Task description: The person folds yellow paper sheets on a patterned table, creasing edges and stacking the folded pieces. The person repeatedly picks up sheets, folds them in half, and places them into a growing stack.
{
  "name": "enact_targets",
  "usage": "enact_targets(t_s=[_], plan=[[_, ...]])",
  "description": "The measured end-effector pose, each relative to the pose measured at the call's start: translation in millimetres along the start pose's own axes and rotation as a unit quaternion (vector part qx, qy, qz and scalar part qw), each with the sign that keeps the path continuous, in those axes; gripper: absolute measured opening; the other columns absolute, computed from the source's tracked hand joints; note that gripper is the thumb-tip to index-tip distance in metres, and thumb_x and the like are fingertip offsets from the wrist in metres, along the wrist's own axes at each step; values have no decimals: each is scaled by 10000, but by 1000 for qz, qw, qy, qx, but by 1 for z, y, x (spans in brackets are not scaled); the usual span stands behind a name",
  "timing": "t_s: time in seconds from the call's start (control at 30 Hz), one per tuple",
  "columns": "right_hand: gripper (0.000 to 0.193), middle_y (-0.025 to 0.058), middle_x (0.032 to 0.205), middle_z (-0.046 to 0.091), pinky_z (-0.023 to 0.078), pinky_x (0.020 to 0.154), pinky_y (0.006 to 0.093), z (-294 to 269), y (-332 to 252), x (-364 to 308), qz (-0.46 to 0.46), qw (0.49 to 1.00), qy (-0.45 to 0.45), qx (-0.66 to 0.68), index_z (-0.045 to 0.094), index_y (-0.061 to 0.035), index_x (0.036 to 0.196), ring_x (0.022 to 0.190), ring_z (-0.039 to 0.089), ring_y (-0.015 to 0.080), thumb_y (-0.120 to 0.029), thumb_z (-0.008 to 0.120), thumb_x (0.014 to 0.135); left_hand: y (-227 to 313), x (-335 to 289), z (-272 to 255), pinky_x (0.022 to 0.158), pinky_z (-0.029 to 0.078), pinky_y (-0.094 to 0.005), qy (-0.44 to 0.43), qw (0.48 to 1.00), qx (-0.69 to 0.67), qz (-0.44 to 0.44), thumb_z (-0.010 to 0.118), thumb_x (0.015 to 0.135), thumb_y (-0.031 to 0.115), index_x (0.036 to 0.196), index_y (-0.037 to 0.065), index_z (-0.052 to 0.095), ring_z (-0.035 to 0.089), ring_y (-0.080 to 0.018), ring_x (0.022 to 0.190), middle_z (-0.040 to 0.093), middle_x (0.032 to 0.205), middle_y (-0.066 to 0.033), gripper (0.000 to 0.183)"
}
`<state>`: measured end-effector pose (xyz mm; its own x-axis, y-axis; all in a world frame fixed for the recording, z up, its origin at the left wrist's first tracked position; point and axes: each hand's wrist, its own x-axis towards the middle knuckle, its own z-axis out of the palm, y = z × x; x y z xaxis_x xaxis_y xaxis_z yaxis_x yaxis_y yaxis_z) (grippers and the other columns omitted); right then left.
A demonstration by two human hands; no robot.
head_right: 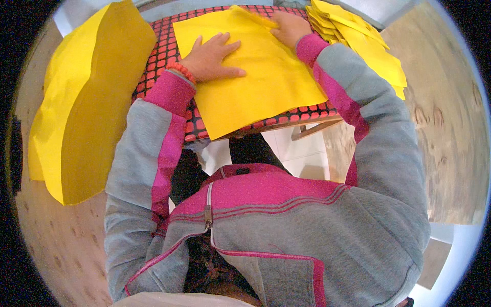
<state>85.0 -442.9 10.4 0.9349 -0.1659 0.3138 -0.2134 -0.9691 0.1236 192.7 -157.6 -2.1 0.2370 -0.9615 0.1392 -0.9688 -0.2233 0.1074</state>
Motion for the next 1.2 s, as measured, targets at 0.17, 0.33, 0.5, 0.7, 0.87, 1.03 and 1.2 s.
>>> enact_targets(t_s=[0.17, 0.33, 0.5, 0.7, 0.87, 1.03, 1.2], plan=[[410, 4, 1022, 738, 598, 752, 245, -16, 33, 5, 346, 684, -257, 588, 645, -82, 1196, 841, 701, 74, -420, 640, 963, 1, -1, -6, 1163, 188, -639, -18, 1000, -10, -9, 612, 781, 743, 1484, 175, 463, 308, -362, 1462, 360, 1549, -214, 917], [288, 35, 928, 737, 598, 662, 269, -15, 42, -3, 284, 727, -280, 559, 646, -84, 1132, 776, 710, 112, -304, 672, 949, 0, -1, -8, 1165, 181, -641, -26, 999, -18, -13, 621, 776, 736, 1491, 176, 456, 309, -366, 1462, 357, 1553, -219, 924], [168, 90, 740, 590, 523, 661, 381, -5, 0, -17, -126, 985, 121, 6, 565, -94, 866, 756, 653, 270, -232, 660, 855, -1, -2, -6, 1163, 179, -645, 18, 1000, -21, 12, 617, 780, 739, 1489, 174, 460, 304, -367, 1465, 347, 1560, -218, 921], [278, 30, 833, 695, 555, 634, 358, -27, -15, -9, 30, 997, -67, -24, 647, -124, 1031, 738, 684, 189, -379, 649, 920, -1, -2, -5, 1156, 184, -652, -29, 999, -13, 2, 612, 785, 740, 1492, 172, 454, 309, -363, 1464, 328, 1573, -207, 921], [479, 53, 996, 754, 602, 648, 244, -40, 21, -33, 350, 724, -265, 531, 658, -53, 1184, 764, 727, 88, -479, 602, 972, -3, 0, -3, 1146, 220, -636, -24, 1000, -10, 10, 627, 777, 736, 1491, 167, 456, 316, -364, 1461, 343, 1567, -212, 929], [411, 104, 1039, 748, 622, 689, 305, -48, 30, -62, 306, 679, -347, 569, 630, -4, 1218, 815, 745, 176, -332, 635, 970, -6, -1, -4, 1146, 233, -618, -31, 999, -18, 13, 633, 771, 739, 1493, 163, 455, 317, -368, 1461, 342, 1567, -219, 940], [403, 128, 1054, 743, 621, 687, 303, -51, 20, -83, 343, 655, -305, 600, 618, 23, 1221, 797, 745, 187, -299, 624, 978, -8, -1, -6, 1153, 227, -608, -33, 999, -25, 19, 634, 762, 750, 1489, 153, 461, 321, -371, 1459, 353, 1561, -226, 956]])
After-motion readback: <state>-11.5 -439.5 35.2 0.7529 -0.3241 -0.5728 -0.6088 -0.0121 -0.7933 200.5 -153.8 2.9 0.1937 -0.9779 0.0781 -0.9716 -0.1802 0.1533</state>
